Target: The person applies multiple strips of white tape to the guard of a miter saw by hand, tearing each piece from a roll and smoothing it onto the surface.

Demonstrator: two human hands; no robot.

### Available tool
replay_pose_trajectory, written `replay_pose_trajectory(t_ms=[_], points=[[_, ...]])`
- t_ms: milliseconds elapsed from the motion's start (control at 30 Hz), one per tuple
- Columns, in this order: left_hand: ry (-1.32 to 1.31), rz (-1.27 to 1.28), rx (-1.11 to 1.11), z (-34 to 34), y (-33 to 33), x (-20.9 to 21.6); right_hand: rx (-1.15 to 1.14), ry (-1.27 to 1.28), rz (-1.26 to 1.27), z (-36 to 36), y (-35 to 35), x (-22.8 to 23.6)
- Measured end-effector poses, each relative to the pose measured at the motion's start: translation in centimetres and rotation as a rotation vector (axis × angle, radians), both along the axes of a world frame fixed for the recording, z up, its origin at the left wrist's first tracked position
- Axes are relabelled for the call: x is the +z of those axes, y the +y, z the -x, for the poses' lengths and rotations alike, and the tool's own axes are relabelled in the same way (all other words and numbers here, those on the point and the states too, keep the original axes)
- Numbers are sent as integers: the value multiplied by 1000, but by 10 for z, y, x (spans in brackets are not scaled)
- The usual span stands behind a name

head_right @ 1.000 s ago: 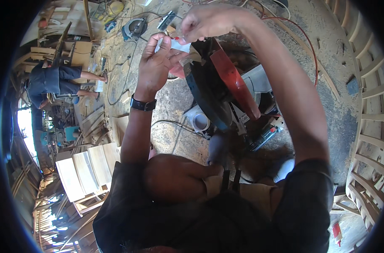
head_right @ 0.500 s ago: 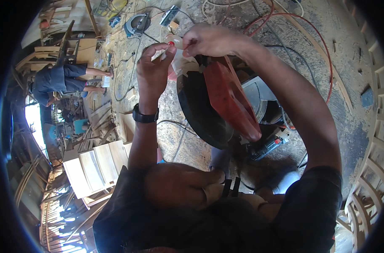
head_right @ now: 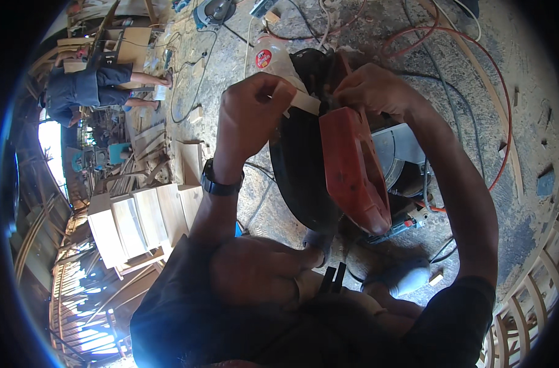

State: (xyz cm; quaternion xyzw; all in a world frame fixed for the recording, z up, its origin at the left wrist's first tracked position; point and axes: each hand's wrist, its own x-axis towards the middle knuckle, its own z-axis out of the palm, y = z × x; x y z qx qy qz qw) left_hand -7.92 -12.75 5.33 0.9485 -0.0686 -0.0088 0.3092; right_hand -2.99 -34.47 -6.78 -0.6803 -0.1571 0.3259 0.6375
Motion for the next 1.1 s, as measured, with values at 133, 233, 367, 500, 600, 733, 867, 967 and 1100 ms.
replay_pose_trajectory(t_ms=[133,233,367,500,600,733,867,967,1100], points=[[-1,-169,-15,-3,-6,-7,-2,64,-101,6,6,-9],[-10,-148,-15,-2,-9,-5,109,37,-20,4,6,-1],[14,-107,-1,0,-13,-7,167,-112,17,-3,11,-2],[-13,-158,4,1,-8,-11,71,129,-19,7,15,16],[-49,-153,-19,1,-5,-13,84,147,-152,4,17,-2],[-140,-267,-31,5,-3,-12,22,88,-121,7,23,-12],[-238,-352,-87,6,3,-13,-14,-8,-97,6,27,-20],[-187,-334,-88,7,4,-13,-1,-70,-75,6,27,-20],[-206,-368,-90,4,4,-10,44,-190,73,-3,25,-14]])
